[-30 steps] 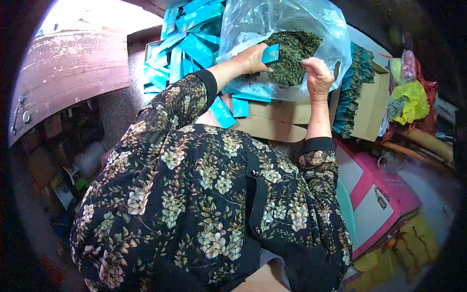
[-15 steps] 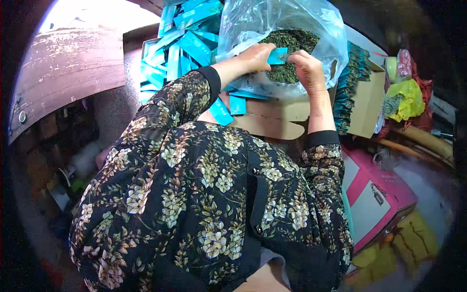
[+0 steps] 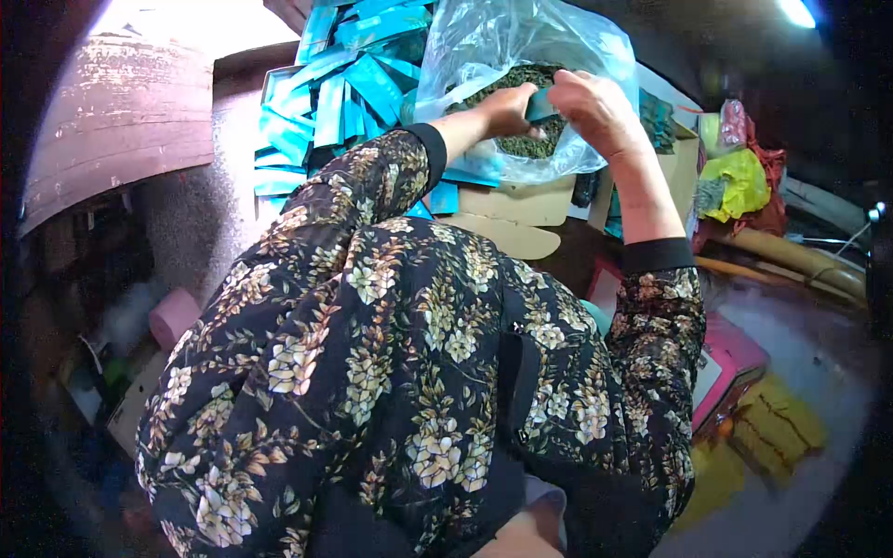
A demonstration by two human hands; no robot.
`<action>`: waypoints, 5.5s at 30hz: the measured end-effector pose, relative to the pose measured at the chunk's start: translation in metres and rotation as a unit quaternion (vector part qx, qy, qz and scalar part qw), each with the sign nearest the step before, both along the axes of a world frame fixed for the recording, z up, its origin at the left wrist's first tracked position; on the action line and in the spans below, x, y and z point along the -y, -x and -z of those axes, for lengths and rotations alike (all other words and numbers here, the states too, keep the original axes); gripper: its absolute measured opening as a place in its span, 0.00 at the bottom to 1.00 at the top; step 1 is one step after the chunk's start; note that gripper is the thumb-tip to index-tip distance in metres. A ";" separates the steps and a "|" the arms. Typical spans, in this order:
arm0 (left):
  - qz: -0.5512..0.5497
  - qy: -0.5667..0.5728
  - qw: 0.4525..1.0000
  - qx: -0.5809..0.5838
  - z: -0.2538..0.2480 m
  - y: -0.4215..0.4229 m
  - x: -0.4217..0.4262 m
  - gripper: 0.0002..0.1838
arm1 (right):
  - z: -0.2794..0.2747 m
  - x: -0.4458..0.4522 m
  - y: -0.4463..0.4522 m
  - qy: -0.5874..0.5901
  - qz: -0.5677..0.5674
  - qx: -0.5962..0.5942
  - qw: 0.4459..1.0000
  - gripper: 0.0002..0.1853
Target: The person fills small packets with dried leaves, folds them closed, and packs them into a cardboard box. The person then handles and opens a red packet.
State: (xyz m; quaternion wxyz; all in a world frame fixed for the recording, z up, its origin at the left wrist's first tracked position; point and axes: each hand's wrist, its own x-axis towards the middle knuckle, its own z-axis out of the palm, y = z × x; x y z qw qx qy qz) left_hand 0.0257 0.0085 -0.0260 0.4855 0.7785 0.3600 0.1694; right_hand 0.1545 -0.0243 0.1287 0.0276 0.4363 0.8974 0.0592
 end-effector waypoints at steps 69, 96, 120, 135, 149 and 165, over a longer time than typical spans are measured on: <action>0.018 -0.080 0.996 -0.034 -0.005 0.030 0.005 0.36 | 0.066 0.052 -0.027 -0.071 0.166 -0.349 0.919 0.07; -0.039 -0.070 0.992 0.101 0.001 0.015 -0.001 0.37 | -0.008 0.014 0.008 -0.098 0.022 -0.096 0.990 0.02; -0.062 -0.099 0.990 0.085 0.008 0.036 0.009 0.41 | 0.117 0.048 -0.015 -0.159 0.264 -0.406 0.860 0.14; -0.148 -0.179 0.972 0.022 0.005 0.014 0.028 0.34 | 0.099 0.064 0.056 -0.071 0.440 -0.450 0.774 0.07; -0.085 -0.210 0.969 0.094 -0.018 0.011 0.030 0.45 | 0.083 0.083 0.033 -0.119 0.360 -0.439 0.815 0.04; 0.016 -0.119 0.990 0.070 -0.001 0.070 0.038 0.45 | 0.181 0.211 -0.022 -0.144 0.557 -0.329 0.749 0.03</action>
